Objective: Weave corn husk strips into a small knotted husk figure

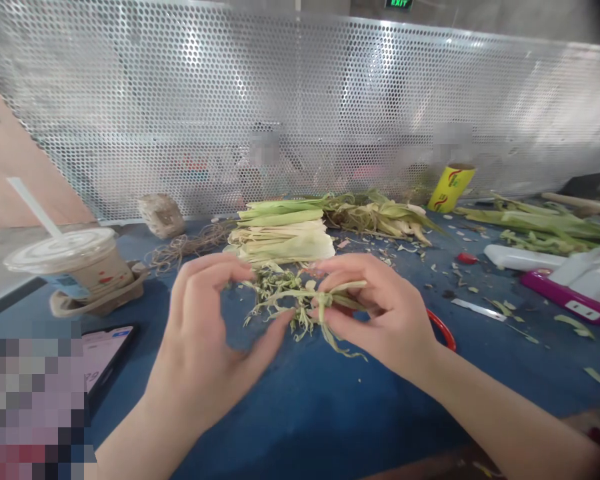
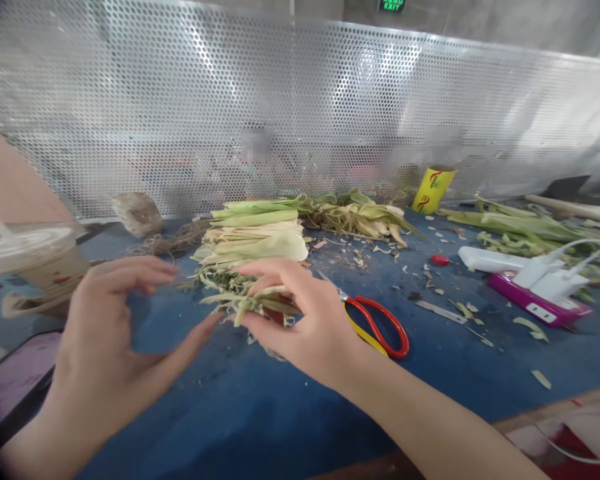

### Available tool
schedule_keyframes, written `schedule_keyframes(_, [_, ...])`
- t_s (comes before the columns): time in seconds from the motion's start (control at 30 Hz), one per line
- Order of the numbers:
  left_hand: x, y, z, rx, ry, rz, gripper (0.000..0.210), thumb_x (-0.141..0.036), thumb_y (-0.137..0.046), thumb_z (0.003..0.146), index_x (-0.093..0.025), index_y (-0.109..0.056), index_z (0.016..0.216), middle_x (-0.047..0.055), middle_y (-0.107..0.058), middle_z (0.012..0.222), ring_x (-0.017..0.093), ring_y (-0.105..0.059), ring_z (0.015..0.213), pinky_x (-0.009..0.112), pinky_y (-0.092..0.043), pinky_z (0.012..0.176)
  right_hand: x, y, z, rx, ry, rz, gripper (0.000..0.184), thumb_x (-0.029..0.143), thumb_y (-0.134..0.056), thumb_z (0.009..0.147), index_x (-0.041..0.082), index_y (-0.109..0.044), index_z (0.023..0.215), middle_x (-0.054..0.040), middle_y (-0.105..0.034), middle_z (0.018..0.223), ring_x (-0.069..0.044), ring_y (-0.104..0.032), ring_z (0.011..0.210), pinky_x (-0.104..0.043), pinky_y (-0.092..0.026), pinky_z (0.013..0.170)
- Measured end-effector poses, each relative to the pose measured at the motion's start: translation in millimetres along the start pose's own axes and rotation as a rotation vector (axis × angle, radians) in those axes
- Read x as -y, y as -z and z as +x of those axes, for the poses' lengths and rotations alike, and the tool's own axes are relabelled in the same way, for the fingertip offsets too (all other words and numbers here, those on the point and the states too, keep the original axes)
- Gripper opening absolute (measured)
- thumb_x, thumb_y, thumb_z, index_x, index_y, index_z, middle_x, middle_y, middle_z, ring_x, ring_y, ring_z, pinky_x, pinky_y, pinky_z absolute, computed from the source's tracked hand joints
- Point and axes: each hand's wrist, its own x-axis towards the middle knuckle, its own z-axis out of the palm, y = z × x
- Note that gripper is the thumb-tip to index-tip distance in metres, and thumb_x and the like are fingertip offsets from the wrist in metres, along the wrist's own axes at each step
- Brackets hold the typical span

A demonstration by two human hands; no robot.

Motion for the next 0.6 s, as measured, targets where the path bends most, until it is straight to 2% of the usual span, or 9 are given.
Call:
schedule_keyframes(0.07, [-3.9,-1.2,-1.5,0.071,-0.003,-0.120,0.018,-0.027,-0.055,0.072,-0.021,-0.040,0.080,0.003,-0.044,0.077,0.019,-0.047,0.074,0.034,-0.043,0.065,-3.1,-0.6,-1.7,0.003,-0.029,-0.037,0.037,0.017,-0.063,0.072,0.024,-0.049,0.106,-0.0012,-0.063,0.088,-0.012,-0.063,0.080,-0.019,-0.052,0.067])
schedule_keyframes(0.17, [-7.0,-5.2,-6.5,0.355,0.003,-0.264,0.014,-0.029,-0.049,0.079,-0.021,-0.042,0.070,-0.001,-0.044,0.066,0.013,-0.045,0.059,0.025,-0.040,0.050,-5.3,-2.9,-4.4,0.074,-0.013,-0.084,0.039,0.017,-0.063,0.073,0.026,-0.047,0.107,-0.0002,-0.063,0.091,-0.012,-0.062,0.084,-0.020,-0.050,0.074])
schedule_keyframes(0.2, [-6.9,-6.9,-7.7,0.408,0.016,-0.267,0.015,-0.026,-0.048,0.082,-0.021,-0.043,0.068,-0.002,-0.046,0.065,0.011,-0.046,0.057,0.023,-0.040,0.049,-4.9,-3.2,-4.8,0.102,-0.010,-0.089,0.039,0.017,-0.063,0.073,0.026,-0.047,0.108,0.0002,-0.063,0.092,-0.012,-0.062,0.085,-0.020,-0.049,0.076])
schedule_keyframes(0.23, [-6.2,-8.5,-8.3,0.425,0.027,-0.257,0.017,-0.023,-0.046,0.083,-0.020,-0.044,0.067,-0.002,-0.047,0.065,0.010,-0.047,0.057,0.021,-0.040,0.049,-3.9,-3.1,-4.7,0.127,-0.013,-0.083,0.039,0.017,-0.062,0.074,0.027,-0.047,0.108,0.0002,-0.062,0.095,-0.012,-0.061,0.087,-0.020,-0.048,0.077])
schedule_keyframes(0.3, [-3.6,-10.9,-7.8,0.388,0.018,-0.226,0.019,-0.019,-0.044,0.085,-0.020,-0.044,0.066,-0.002,-0.048,0.066,0.009,-0.049,0.057,0.019,-0.041,0.052,-1.0,-1.5,-3.1,0.171,-0.040,-0.036,0.040,0.016,-0.061,0.074,0.026,-0.046,0.110,-0.0007,-0.060,0.102,-0.012,-0.059,0.093,-0.021,-0.047,0.079])
schedule_keyframes(0.4, [0.5,-12.6,-5.0,0.338,-0.067,-0.181,0.015,-0.017,-0.042,0.086,-0.019,-0.048,0.072,-0.001,-0.052,0.072,0.010,-0.053,0.065,0.019,-0.043,0.059,2.5,2.1,1.6,0.221,-0.149,0.048,0.038,0.023,-0.059,0.077,0.024,-0.043,0.112,-0.0019,-0.059,0.102,-0.014,-0.057,0.092,-0.023,-0.046,0.079])
schedule_keyframes(0.5, [2.6,-14.7,-4.9,0.341,-0.196,-0.151,0.019,-0.014,-0.035,0.088,-0.017,-0.051,0.079,0.002,-0.056,0.078,0.012,-0.054,0.072,0.021,-0.045,0.063,2.6,3.1,5.7,0.238,-0.219,-0.005,0.026,0.033,-0.061,0.075,0.022,-0.051,0.097,-0.0009,-0.060,0.091,-0.014,-0.056,0.083,-0.025,-0.046,0.074])
schedule_keyframes(0.6, [3.6,-16.6,-7.0,0.372,-0.309,-0.116,0.026,-0.013,-0.032,0.089,-0.016,-0.052,0.074,0.002,-0.055,0.071,0.013,-0.050,0.066,0.023,-0.045,0.058,0.7,1.3,7.7,0.271,-0.210,-0.065,0.019,0.034,-0.063,0.073,0.020,-0.054,0.083,0.0007,-0.059,0.083,-0.013,-0.055,0.077,-0.024,-0.045,0.071])
